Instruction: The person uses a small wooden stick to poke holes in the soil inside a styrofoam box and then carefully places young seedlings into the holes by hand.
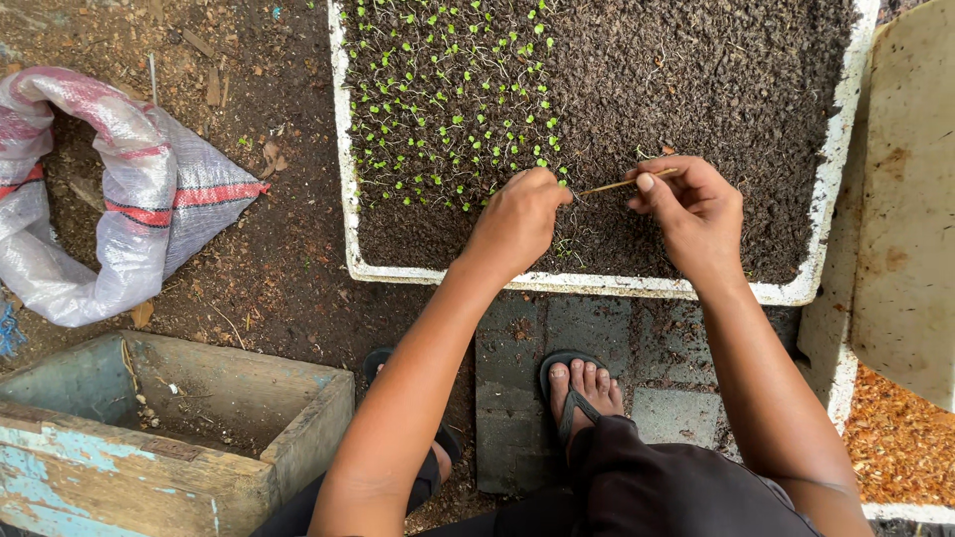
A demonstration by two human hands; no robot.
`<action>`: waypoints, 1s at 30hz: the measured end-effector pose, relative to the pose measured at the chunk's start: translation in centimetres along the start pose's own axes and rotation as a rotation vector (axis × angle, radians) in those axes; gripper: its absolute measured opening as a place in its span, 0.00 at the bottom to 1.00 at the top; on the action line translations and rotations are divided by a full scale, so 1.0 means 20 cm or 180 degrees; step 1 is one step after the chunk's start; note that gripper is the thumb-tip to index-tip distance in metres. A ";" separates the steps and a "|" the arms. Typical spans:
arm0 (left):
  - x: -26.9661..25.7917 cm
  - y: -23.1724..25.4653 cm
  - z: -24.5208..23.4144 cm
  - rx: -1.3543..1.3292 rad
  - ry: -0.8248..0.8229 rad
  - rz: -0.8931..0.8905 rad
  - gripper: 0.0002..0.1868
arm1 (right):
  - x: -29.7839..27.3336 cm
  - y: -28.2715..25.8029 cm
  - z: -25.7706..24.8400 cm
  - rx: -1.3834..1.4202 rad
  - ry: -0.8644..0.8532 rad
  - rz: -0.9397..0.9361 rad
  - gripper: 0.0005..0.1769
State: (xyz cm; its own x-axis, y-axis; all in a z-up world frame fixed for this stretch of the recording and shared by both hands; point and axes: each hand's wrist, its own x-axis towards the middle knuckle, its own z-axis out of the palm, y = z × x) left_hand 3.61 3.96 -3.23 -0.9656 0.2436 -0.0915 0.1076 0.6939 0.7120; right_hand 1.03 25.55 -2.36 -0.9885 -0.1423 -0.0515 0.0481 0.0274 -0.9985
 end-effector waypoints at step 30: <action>0.13 0.06 -0.08 0.0475 -0.0433 0.0176 0.17 | 0.04 0.08 -0.02 -0.0590 -0.0233 -0.0094 0.04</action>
State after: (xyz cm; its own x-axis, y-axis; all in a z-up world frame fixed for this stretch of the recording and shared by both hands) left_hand 0.92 4.33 -1.53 -0.9175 0.3662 -0.1555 0.2031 0.7672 0.6083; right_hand 0.26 25.79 -4.02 -0.9757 -0.2171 -0.0302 -0.0148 0.2028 -0.9791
